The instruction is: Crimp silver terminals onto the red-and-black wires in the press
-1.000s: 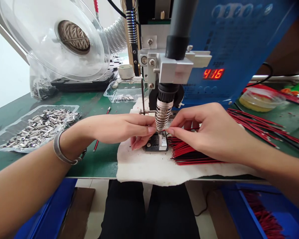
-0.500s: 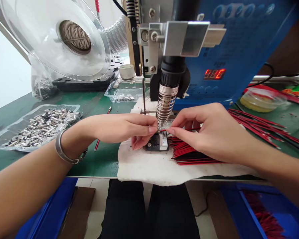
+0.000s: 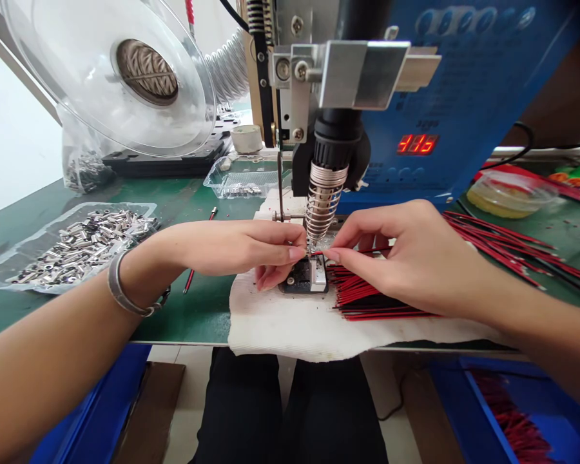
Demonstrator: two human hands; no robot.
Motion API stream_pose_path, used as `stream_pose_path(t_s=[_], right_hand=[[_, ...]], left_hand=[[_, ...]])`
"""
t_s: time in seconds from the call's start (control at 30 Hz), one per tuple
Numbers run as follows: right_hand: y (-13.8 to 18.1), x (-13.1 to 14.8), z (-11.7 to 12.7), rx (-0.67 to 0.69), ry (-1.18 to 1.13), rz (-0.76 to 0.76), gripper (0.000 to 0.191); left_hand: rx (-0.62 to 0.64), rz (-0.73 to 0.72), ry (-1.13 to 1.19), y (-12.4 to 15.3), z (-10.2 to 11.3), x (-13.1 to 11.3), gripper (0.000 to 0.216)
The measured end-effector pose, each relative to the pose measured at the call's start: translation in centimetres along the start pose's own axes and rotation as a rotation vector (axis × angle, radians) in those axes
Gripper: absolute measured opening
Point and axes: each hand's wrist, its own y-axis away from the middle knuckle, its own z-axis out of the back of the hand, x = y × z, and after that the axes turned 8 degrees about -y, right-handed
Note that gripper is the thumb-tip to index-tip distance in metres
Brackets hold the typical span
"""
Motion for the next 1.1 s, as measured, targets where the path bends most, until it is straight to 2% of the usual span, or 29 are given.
stream_pose_path(t_s=[0.27,0.4,0.7,0.97,1.1], right_hand=[[-0.3,-0.6,0.7,0.107,0.039,0.13,0.01],[-0.5,-0.9,1.0,0.138,0.063,0.202,0.015],[-0.7,-1.5,1.3,0.189,0.026,0.23,0.014],[-0.9,-1.5,1.5,0.242,0.005,0.245,0.016],[-0.9,-1.7,1.6,0.245,0.01,0.248,0.015]], left_hand=[[0.033,-0.021,0.032,-0.2,0.2,0.1,0.039],[0.038,-0.033,0.066,-0.2,0.2,0.1,0.036],[0.078,-0.046,-0.001,-0.2,0.2,0.3,0.036],[0.061,-0.052,-0.023,-0.2,0.3,0.4,0.04],[0.007,0.072,-0.147,-0.4,0.5,0.8,0.056]])
